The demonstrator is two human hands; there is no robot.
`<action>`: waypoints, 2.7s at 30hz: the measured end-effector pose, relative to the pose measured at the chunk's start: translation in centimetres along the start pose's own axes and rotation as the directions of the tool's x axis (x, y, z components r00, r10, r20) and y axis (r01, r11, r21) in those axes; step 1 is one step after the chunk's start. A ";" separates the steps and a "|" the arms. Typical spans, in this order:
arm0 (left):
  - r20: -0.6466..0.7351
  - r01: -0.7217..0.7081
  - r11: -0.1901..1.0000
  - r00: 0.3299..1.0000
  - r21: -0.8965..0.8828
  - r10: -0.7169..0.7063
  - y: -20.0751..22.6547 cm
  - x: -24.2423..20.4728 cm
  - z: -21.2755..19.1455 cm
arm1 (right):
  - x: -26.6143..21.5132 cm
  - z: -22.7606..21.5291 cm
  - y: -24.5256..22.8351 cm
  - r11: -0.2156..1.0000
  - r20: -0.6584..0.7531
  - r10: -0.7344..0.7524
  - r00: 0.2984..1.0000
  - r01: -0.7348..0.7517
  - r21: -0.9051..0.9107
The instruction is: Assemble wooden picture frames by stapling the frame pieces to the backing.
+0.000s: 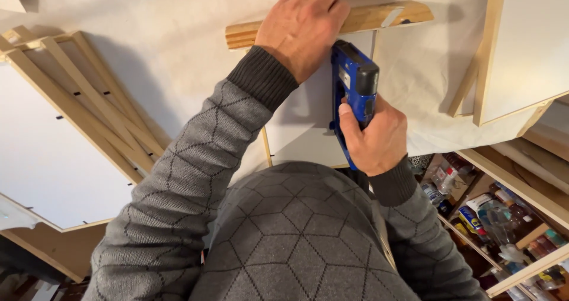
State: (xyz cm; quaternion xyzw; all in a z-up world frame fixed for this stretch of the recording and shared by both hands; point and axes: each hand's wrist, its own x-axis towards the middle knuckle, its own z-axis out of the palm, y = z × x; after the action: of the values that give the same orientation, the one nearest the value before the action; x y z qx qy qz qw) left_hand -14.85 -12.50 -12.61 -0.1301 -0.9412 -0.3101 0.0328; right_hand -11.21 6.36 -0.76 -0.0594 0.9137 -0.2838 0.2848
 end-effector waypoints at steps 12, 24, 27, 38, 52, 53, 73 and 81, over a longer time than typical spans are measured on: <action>-0.004 0.053 0.999 0.999 0.014 -0.053 0.3 0.0 -0.1 | 0.7 0.1 0.2 0.999 0.020 -0.033 0.999 0.033 0.003; -0.023 0.051 0.999 0.998 0.011 -0.051 0.2 0.0 0.4 | 1.1 0.5 0.7 1.000 0.033 -0.002 0.999 0.003 -0.023; -0.065 0.036 0.997 0.997 0.068 -0.032 0.1 -0.2 0.9 | 0.7 0.7 1.1 0.999 0.021 0.021 1.000 -0.020 -0.040; -0.249 0.072 0.995 0.967 0.061 -0.055 3.5 -3.7 -6.3 | -5.2 -2.4 2.3 0.966 -0.093 -0.037 0.995 0.059 0.250; -0.318 0.811 0.502 0.410 -0.301 -0.855 20.6 -23.0 -4.6 | -4.8 -7.5 8.7 0.896 0.196 -0.246 0.949 0.146 0.419; -0.351 0.833 0.440 0.323 -0.334 -0.879 21.9 -23.6 -3.0 | -4.6 -8.0 9.1 0.898 0.212 -0.289 0.934 0.187 0.398; -0.187 0.612 0.114 -0.057 -0.783 -0.981 28.9 -23.9 10.8 | -2.6 -11.6 8.1 0.872 0.612 -0.412 0.675 0.486 0.050; -0.498 0.894 0.391 0.242 -0.219 -0.833 26.8 -26.6 9.1 | -0.4 -8.2 0.2 0.093 0.790 -0.566 0.237 0.970 -0.224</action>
State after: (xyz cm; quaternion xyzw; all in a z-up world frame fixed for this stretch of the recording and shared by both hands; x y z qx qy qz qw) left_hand 18.07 7.67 -8.35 0.5026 -0.8193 -0.2464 0.1244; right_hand -15.35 10.60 4.86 -0.7335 0.6281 0.0073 0.2595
